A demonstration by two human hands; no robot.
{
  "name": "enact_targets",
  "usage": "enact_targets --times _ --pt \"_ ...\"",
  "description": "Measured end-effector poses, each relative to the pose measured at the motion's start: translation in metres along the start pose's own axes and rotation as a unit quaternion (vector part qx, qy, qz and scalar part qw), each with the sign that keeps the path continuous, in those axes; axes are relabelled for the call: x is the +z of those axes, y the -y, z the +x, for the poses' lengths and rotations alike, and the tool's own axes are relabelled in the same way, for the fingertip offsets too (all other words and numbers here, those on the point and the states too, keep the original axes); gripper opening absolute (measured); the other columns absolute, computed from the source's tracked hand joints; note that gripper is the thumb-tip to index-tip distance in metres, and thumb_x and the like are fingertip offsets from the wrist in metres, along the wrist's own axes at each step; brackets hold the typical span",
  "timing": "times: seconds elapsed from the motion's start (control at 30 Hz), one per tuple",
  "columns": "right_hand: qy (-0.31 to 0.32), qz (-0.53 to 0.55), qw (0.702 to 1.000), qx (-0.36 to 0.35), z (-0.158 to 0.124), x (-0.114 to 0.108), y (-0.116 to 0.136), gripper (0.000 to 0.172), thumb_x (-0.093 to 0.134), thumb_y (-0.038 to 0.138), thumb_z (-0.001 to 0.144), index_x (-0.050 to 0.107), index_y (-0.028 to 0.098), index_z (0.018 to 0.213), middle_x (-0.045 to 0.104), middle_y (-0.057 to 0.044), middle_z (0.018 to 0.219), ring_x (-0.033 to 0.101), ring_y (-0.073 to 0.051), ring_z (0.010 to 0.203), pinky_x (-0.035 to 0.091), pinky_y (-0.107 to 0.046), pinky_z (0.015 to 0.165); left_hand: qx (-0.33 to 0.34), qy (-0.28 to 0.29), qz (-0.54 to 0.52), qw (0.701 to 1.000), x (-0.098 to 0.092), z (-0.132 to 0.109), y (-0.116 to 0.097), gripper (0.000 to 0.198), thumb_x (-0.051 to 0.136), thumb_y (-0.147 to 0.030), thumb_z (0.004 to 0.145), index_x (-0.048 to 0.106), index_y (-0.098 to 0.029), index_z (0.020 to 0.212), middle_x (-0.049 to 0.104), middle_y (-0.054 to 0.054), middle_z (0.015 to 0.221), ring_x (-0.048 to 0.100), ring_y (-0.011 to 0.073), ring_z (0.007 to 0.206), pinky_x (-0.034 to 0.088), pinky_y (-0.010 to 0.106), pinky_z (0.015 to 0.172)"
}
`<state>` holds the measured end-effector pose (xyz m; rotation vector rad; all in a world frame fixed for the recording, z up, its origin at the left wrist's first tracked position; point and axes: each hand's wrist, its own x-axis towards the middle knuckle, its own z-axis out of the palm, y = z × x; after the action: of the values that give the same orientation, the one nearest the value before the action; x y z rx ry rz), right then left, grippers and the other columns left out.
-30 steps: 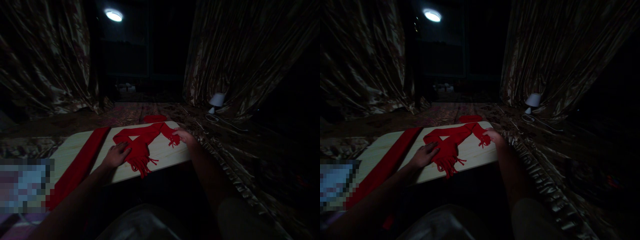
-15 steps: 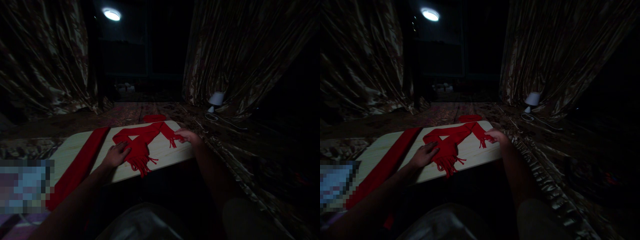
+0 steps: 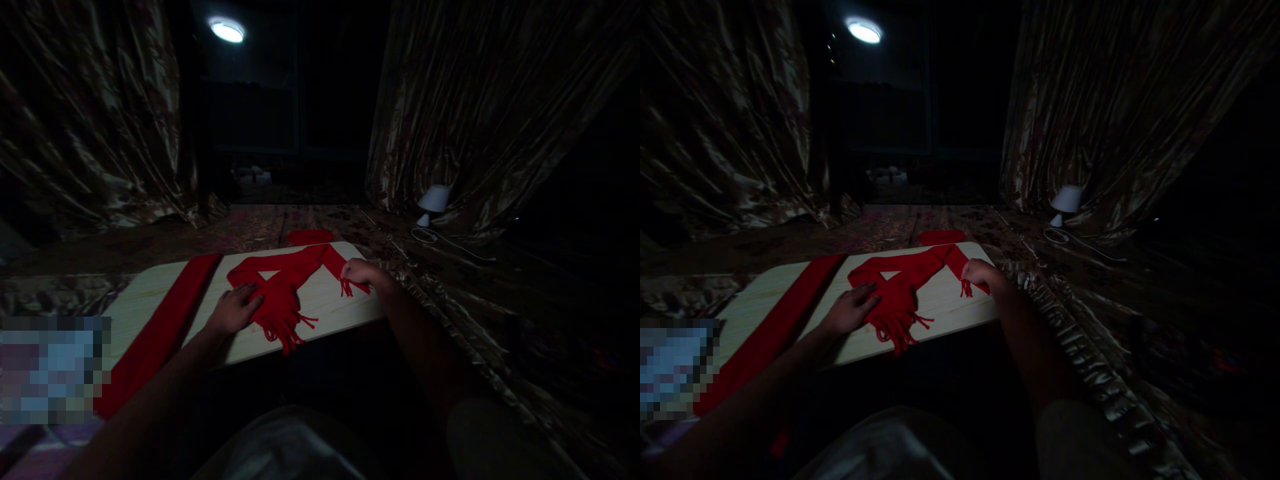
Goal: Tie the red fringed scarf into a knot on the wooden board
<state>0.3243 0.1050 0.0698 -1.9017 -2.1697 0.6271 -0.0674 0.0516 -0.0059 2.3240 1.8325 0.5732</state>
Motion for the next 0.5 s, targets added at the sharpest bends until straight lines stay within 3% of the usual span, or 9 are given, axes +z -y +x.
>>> enact_targets --times 0.2,0.5 --pt "-0.015 -0.065 0.997 0.029 0.0025 0.0026 0.0045 0.011 0.067 0.014 0.077 0.077 0.012 0.072 0.073 -0.010 0.069 0.066 -0.019 0.069 0.042 -0.023 0.059 -0.003 0.007 0.000 1.000 0.0003 0.0004 0.0008 0.066 0.035 -0.060 0.093 0.057 -0.021 0.142 0.051 0.007 0.150 0.040 0.0258 0.144 0.027 0.041 0.119" --pt "0.001 -0.053 0.997 0.048 0.0029 0.0026 -0.0001 0.019 0.065 0.023 0.085 0.074 0.011 0.072 0.070 -0.009 0.064 0.063 -0.016 0.062 0.037 -0.022 0.054 0.002 0.006 0.005 1.000 -0.0027 -0.0005 -0.0019 0.067 0.035 -0.060 0.093 0.058 -0.019 0.141 0.052 0.007 0.149 0.041 0.0267 0.143 0.029 0.041 0.119"
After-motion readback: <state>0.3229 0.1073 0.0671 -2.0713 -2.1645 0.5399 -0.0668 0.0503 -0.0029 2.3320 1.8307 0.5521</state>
